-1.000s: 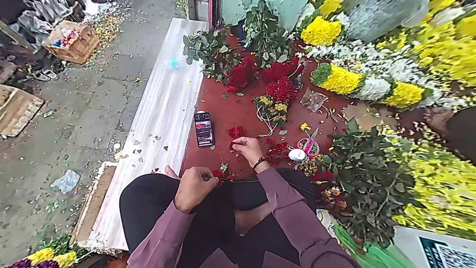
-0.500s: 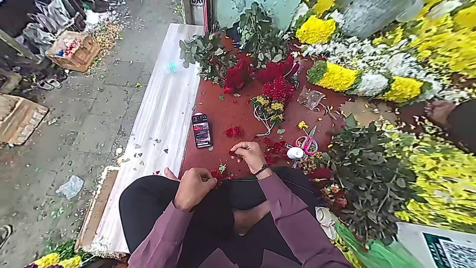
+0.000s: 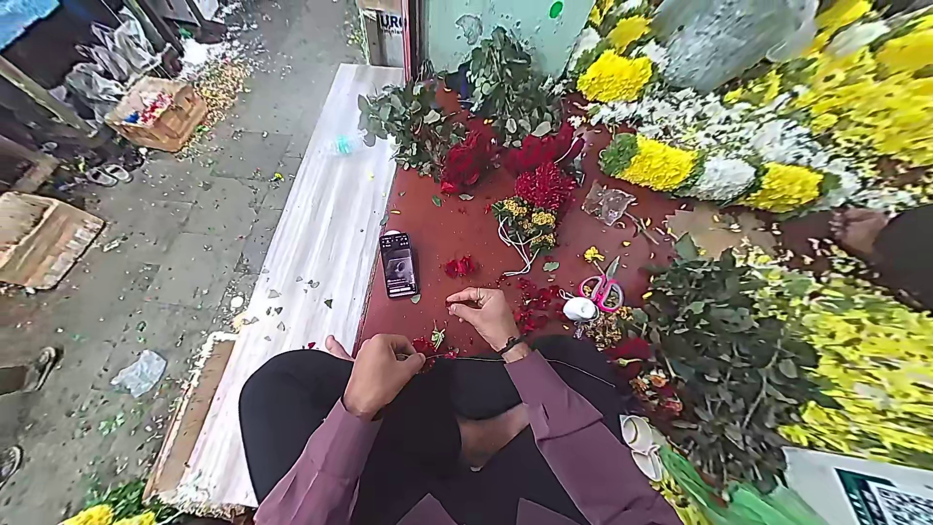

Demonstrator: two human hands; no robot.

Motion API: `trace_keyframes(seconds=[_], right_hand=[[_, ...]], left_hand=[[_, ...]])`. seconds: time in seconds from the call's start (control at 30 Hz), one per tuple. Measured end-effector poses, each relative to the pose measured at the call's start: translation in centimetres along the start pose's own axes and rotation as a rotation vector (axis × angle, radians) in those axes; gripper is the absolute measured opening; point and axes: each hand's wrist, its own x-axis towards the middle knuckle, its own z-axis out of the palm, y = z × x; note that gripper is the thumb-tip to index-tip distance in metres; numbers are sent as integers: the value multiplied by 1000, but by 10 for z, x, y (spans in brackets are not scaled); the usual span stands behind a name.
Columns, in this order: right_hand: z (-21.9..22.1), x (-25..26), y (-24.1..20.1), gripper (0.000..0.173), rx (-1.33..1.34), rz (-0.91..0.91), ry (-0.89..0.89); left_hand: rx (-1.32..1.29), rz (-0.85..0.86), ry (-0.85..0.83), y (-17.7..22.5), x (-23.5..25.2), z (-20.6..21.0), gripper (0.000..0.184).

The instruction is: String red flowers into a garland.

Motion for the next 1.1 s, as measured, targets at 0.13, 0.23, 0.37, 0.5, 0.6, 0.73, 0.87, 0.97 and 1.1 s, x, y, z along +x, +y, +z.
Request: trace_keyframes(seconds=[0.13,0.23,0.37,0.5,0.6,0.73,0.87,0.97,1.1], right_hand=[[5,-8,-8,12,36,-52,35],[11,-20,-19,10,108,-38,56],[16,-31,-21,10,149,-81,89],[20,-38,-23,28,175,-178,114],[20,-43,-29,40,184,-200,56],[22,-58,-40,52,319,-102,-62],[31,-76,-42,59,384,16,-197],[40,-78,-37,60,363,92,-147],[41,-73,-38,63,290,154,-100]], left_hand=[[10,-2,27,-1,1,0,19],[8,-3,43,0,1,0,19],[13,4,47,0,2,0,19],[-4,2,57,0,2,0,19],[-11,3,72,-1,2,0,20],[-56,-2,62,0,3,0,21],[-155,54,23,-4,4,3,19],[-171,108,-20,-1,4,2,18],[-173,148,-75,0,5,1,18]])
